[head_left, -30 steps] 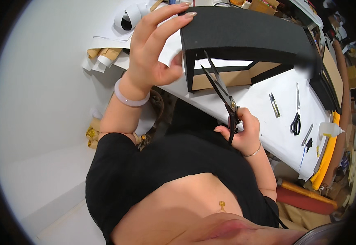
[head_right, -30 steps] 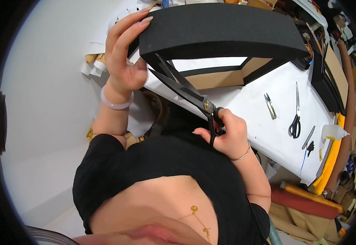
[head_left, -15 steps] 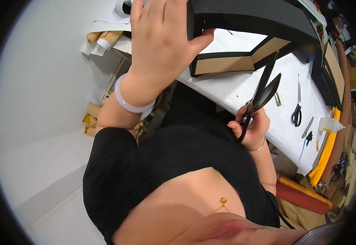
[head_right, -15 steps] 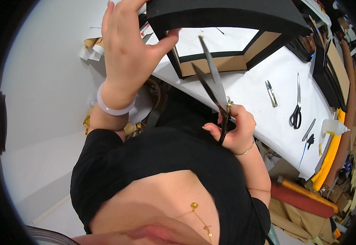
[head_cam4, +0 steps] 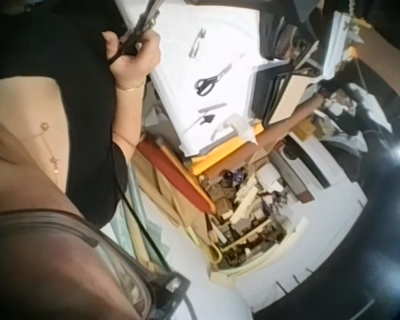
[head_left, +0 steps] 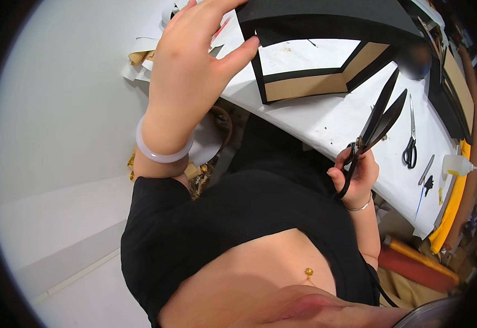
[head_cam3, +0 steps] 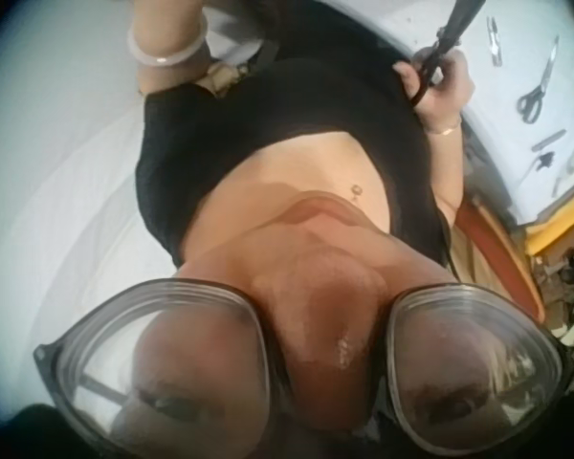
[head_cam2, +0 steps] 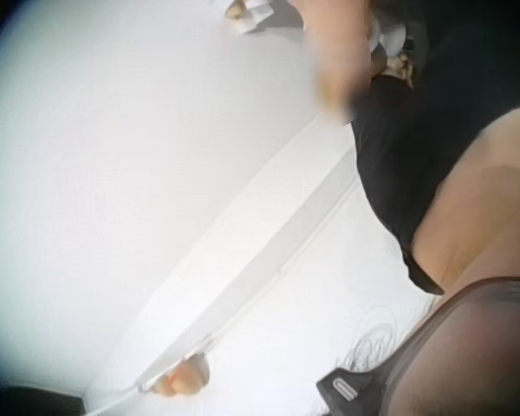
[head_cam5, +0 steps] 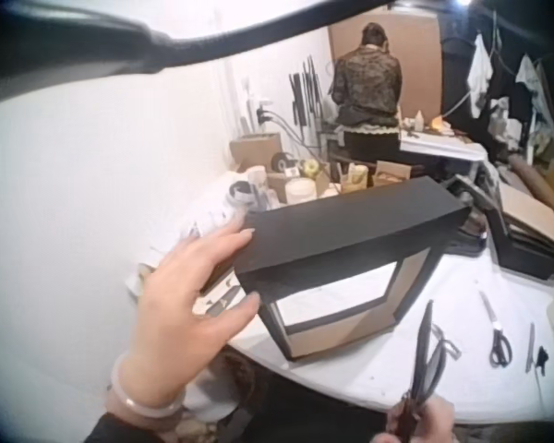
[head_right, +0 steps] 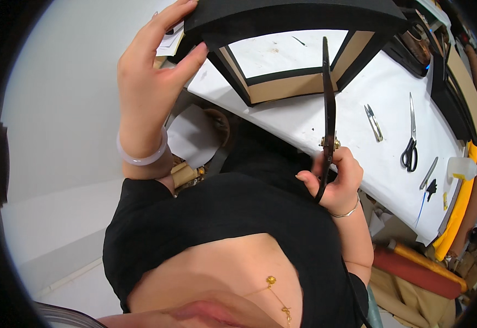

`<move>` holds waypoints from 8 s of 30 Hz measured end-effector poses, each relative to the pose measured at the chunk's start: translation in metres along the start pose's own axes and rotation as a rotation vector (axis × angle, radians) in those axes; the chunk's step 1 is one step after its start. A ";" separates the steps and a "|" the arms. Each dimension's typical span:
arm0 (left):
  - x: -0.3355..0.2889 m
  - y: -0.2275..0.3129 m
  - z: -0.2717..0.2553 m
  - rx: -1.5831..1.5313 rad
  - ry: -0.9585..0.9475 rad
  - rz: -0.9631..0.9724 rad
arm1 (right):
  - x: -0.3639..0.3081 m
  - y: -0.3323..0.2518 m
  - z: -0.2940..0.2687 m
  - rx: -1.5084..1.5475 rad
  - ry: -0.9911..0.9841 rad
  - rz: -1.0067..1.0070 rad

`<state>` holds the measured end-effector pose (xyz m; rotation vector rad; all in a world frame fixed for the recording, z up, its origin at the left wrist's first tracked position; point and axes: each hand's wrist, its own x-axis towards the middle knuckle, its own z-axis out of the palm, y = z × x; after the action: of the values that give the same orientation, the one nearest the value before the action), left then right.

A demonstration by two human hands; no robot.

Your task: The person trims black fabric around a rectangular frame using scissors, then uses a hot iron to press the fabric onto the frame edges. The person handles the frame, scissors, and iron throughout the process.

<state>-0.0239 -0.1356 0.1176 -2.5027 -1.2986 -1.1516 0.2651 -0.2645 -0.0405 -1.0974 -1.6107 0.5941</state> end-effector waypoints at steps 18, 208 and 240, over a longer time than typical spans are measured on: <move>-0.028 -0.022 0.039 -0.032 0.432 0.294 | 0.033 -0.014 -0.020 0.676 -0.517 0.406; 0.043 -0.024 0.079 -0.982 0.221 -0.708 | -0.033 -0.007 -0.116 0.487 0.494 0.316; -0.015 -0.004 0.024 -0.304 -0.137 0.237 | -0.017 -0.007 -0.007 0.142 -0.053 0.341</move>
<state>-0.0183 -0.1338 0.0897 -2.9004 -0.8718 -1.2182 0.2693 -0.2841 -0.0406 -1.2671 -1.4107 0.9539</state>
